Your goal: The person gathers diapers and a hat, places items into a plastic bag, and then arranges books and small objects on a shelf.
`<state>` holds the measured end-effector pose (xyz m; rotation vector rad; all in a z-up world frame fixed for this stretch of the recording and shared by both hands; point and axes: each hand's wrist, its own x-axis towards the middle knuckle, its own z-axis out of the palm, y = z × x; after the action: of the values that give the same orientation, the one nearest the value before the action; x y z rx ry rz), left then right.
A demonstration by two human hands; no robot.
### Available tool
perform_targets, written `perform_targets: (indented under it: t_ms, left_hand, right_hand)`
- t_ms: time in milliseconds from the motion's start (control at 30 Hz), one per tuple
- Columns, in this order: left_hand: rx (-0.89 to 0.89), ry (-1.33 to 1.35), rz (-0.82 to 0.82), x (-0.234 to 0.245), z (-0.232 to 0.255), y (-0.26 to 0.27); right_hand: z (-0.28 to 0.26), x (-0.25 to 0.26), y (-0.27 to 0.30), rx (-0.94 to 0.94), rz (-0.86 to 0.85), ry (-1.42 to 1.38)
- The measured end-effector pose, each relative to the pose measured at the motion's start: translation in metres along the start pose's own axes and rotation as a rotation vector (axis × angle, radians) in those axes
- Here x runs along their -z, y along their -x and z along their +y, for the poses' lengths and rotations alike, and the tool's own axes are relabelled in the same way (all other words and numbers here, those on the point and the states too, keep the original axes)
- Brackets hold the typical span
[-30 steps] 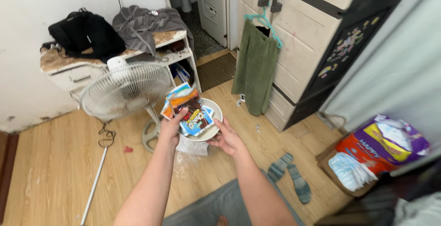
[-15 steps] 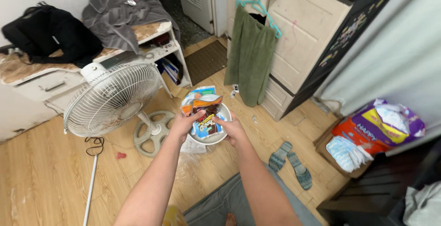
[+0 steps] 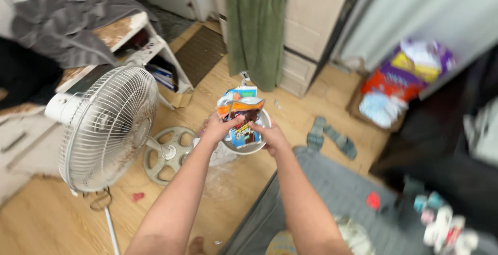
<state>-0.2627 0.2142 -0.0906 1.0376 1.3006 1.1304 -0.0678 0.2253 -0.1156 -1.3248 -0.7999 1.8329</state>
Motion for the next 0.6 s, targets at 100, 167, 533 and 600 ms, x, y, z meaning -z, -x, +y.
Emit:
perform_targets:
  t_ms: [100, 167, 533, 600]
  left_hand:
    - [-0.132, 0.011, -0.138, 0.019, -0.02, 0.003]
    - [-0.299, 0.009, -0.221, 0.041, -0.038, 0.015]
    - [-0.03, 0.065, -0.407, 0.1, -0.081, 0.094]
    - [-0.001, -0.041, -0.429, 0.117, -0.08, 0.106]
  right_hand:
    - [0.038, -0.009, 0.007, 0.171, 0.051, -0.14]
    - [0.067, -0.029, 0.024, 0.092, 0.159, -0.179]
    - [0.169, -0.085, 0.089, 0.232, 0.345, -0.454]
    - [0.185, -0.086, 0.091, 0.26, 0.34, -0.482]
